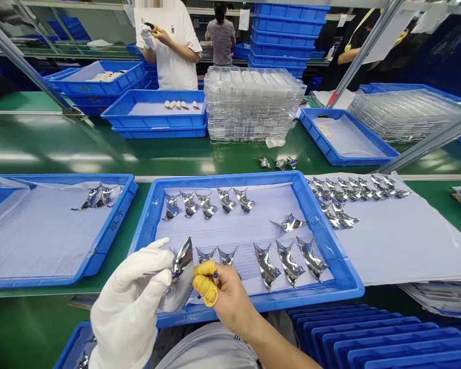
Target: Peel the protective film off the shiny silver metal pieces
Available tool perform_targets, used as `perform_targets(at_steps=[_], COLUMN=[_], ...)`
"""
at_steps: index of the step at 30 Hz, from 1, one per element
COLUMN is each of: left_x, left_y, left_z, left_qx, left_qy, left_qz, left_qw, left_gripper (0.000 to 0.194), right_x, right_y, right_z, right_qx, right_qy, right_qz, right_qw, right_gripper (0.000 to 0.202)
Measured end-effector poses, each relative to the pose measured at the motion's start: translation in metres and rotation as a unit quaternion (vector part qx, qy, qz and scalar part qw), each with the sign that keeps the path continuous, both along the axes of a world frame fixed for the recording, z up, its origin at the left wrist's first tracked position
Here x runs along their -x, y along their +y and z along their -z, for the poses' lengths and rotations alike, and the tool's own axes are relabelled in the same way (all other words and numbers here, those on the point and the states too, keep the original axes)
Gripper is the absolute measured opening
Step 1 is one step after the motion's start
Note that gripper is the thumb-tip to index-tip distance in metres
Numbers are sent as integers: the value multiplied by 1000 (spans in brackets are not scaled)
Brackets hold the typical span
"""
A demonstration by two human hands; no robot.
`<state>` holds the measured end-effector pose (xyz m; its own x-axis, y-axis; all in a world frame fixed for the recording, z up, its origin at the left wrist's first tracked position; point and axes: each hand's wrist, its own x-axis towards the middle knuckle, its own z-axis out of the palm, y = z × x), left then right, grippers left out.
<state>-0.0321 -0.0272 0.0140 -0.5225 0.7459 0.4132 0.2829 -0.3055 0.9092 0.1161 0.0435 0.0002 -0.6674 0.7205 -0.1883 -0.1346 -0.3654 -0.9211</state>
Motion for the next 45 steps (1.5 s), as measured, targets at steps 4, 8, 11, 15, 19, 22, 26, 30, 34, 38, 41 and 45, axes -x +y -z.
perform_targets(at_steps=[4,8,11,15,19,22,26,30,34,38,41,45], left_x=[-1,3,8,14,16,18,22,26,26,26,26,28], left_y=[0,-1,0,2,5,6,7,10,13,13,12,11], left_z=[-3,4,11,14,14,16,17,12,10,11,13,14], left_qx=[-6,53,118,120,125,125,148,184,206,253,278,320], left_qy=[50,-1,-92,-113,-82,-54,-64,-128,-144,-113,-90,-70], left_qz=[6,-37,-60,-58,-61,-66,-87,-115,-110,-73,-52,-43], left_qw=[999,998,987,985,987,988,983,968,962,958,955,944], left_gripper=[35,27,16,20,20,21,24,34,40,43,47,47], right_x=[0,-1,-4,-6,-4,-6,-21,-44,-56,-47,-36,-38], right_y=[2,2,0,-2,-1,3,26,78,140,185,202,205], right_z=[-1,-3,-4,-8,-8,-2,6,5,9,25,37,37], right_qx=[-35,-165,-250,-321,-382,-401,-412,-394,-380,-366,-362,-368], right_qy=[-3,-4,-4,-23,-25,-28,-94,-414,-558,-666,-707,-729], right_qz=[4,27,35,39,50,63,79,30,42,60,44,28], right_qw=[999,986,968,946,923,914,903,820,737,647,606,576], right_gripper=[48,40,28,18,18,20,20,19,17,17,29,32])
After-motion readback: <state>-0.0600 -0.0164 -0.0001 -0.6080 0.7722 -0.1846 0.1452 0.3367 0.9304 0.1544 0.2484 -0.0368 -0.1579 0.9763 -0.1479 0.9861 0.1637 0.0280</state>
